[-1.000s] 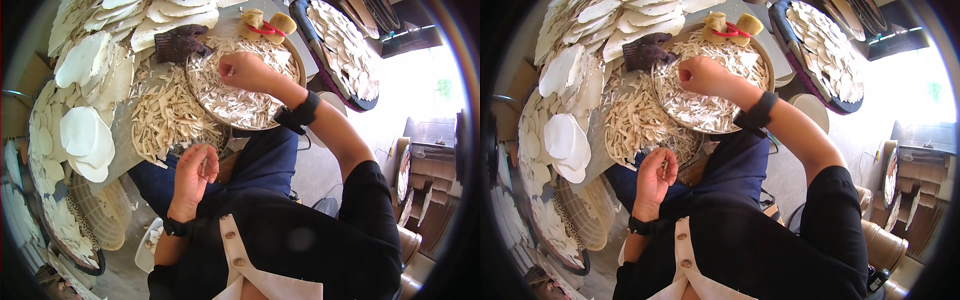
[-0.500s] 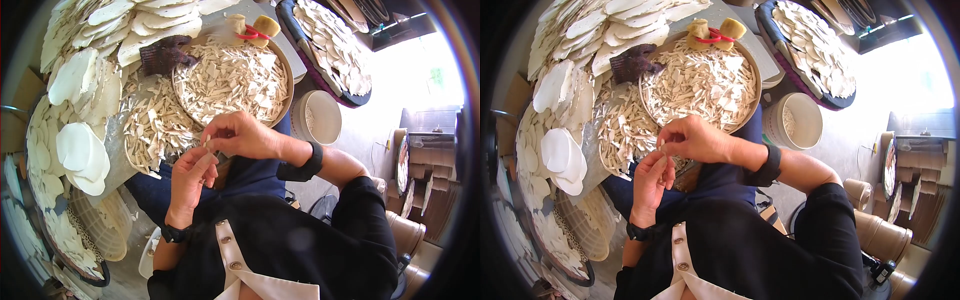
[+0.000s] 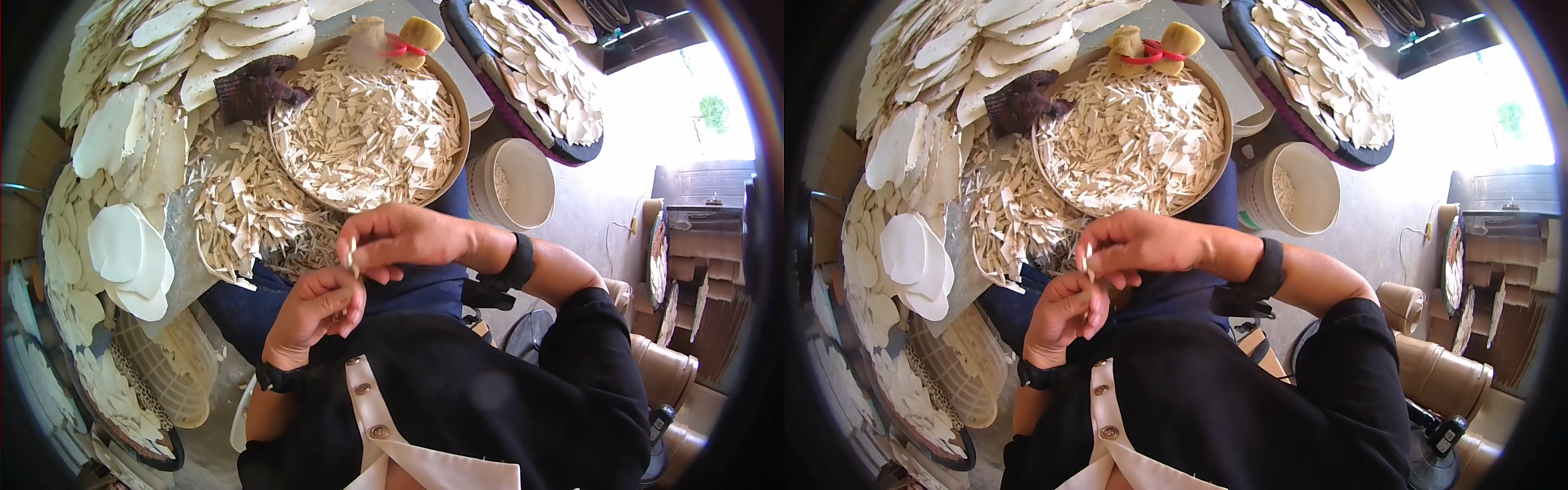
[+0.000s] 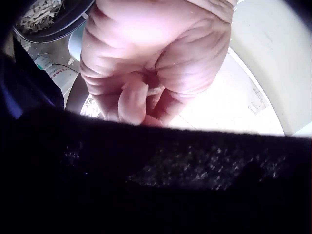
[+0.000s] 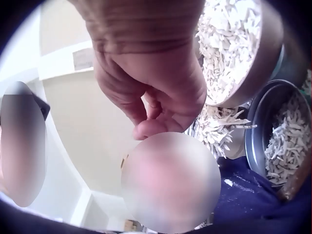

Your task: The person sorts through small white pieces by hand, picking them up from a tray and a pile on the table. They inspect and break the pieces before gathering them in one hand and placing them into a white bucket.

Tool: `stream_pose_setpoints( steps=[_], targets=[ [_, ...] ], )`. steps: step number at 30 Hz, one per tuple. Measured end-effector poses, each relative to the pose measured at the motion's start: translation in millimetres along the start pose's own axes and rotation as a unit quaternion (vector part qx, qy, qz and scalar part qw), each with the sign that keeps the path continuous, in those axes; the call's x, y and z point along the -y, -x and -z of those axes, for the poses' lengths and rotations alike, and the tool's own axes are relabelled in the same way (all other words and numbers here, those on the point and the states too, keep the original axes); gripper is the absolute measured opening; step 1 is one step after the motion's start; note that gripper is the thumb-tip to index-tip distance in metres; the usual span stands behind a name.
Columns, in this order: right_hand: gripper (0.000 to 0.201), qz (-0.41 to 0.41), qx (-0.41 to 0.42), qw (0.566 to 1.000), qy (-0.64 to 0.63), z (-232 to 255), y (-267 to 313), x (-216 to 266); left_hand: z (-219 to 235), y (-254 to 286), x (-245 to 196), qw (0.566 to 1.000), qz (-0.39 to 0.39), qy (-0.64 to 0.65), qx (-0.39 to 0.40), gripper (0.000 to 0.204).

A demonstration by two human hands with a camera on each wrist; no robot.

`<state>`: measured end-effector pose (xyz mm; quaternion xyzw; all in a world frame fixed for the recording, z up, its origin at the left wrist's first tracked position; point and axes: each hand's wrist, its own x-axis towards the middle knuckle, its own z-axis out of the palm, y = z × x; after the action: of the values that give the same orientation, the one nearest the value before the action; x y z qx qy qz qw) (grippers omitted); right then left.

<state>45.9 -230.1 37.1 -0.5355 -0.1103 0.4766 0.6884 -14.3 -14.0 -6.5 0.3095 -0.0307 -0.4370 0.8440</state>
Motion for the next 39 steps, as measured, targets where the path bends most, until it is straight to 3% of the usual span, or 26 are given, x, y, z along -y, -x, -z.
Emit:
stream_pose_setpoints(
  steps=[1, 2, 4, 5, 6, 8, 9, 12, 14, 16, 18, 19, 20, 23, 24, 26, 29, 30, 32, 34, 36, 37, 39],
  targets=[
    [0.02, 0.006, 0.003, 0.999, -0.037, 3, 3, 2, 1, 1, 1, 1.0, 0.001, 0.001, 0.031, 0.019],
    [0.02, 0.015, -0.019, 0.999, -0.026, 12, 5, 8, 2, 2, 2, 1.0, 0.01, -0.012, 0.011, 0.018],
    [0.024, 0.018, -0.157, 0.974, 0.159, 25, 7, 23, 5, 8, 5, 0.998, 0.028, -0.035, -0.033, 0.017],
    [0.027, 0.072, -0.247, 0.903, 0.345, 39, 5, 23, 5, 7, 1, 0.994, 0.051, -0.052, -0.084, 0.014],
    [0.031, 0.121, -0.325, 0.786, 0.512, 52, 4, 21, 6, 8, 3, 0.988, 0.048, -0.074, -0.129, 0.013],
    [0.031, 0.17, -0.405, 0.679, 0.588, 68, 7, 22, 11, 6, 7, 0.968, 0.034, -0.12, -0.216, 0.015],
    [0.026, 0.168, -0.413, 0.681, 0.581, 69, 7, 26, 14, 9, 7, 0.967, 0.021, -0.103, -0.234, 0.019],
    [0.023, 0.168, -0.335, 0.702, 0.605, 64, 4, 21, 25, 15, 7, 0.955, -0.04, -0.105, -0.273, 0.023],
    [0.019, 0.156, -0.258, 0.723, 0.622, 62, -4, 0, 35, 21, 8, 0.949, -0.088, -0.131, -0.274, 0.036],
    [0.016, 0.143, -0.251, 0.672, 0.682, 62, -13, -19, 29, 23, 11, 0.904, -0.173, -0.214, -0.326, 0.036],
    [0.012, 0.078, -0.243, 0.628, 0.735, 74, -24, -27, 20, 35, 1, 0.873, -0.146, -0.315, -0.343, 0.034],
    [0.008, 0.061, -0.249, 0.561, 0.787, 79, -25, -27, 18, 39, -3, 0.852, -0.134, -0.366, -0.349, 0.033],
    [0.009, 0.049, -0.336, 0.606, 0.719, 81, -25, -26, 20, 44, -4, 0.847, -0.144, -0.361, -0.362, 0.032],
    [0.01, 0.159, -0.373, 0.63, 0.662, 83, -12, -10, 36, 62, -6, 0.816, -0.207, -0.364, -0.398, 0.028],
    [0.01, 0.144, -0.355, 0.682, 0.623, 77, -7, -5, 47, 65, -6, 0.787, -0.265, -0.38, -0.408, 0.027],
    [0.012, 0.116, -0.309, 0.775, 0.539, 56, 2, 0, 46, 60, -31, 0.578, -0.258, -0.636, -0.442, 0.042],
    [0.02, 0.151, -0.221, 0.835, 0.48, 28, -3, -20, 69, 33, -45, 0.507, -0.26, -0.657, -0.493, 0.069],
    [0.025, 0.143, -0.196, 0.856, 0.456, 19, -8, -27, 79, 24, -48, 0.495, -0.235, -0.692, -0.469, 0.075],
    [0.037, 0.154, -0.197, 0.836, 0.487, 2, -23, -36, 95, 11, -47, 0.473, -0.18, -0.755, -0.416, 0.087],
    [0.044, 0.2, -0.199, 0.78, 0.559, -8, -43, -41, 93, 6, -43, 0.458, -0.187, -0.783, -0.377, 0.088],
    [0.056, 0.086, -0.181, 0.681, 0.704, -25, -59, -41, 89, 3, -39, 0.463, -0.195, -0.79, -0.352, 0.088],
    [0.05, 0.185, -0.192, 0.703, 0.66, -23, -69, -54, 87, 5, -36, 0.476, -0.199, -0.783, -0.349, 0.087],
    [0.04, 0.207, -0.196, 0.698, 0.657, -28, -78, -70, 86, 9, -27, 0.507, -0.234, -0.758, -0.336, 0.083]
  ],
)
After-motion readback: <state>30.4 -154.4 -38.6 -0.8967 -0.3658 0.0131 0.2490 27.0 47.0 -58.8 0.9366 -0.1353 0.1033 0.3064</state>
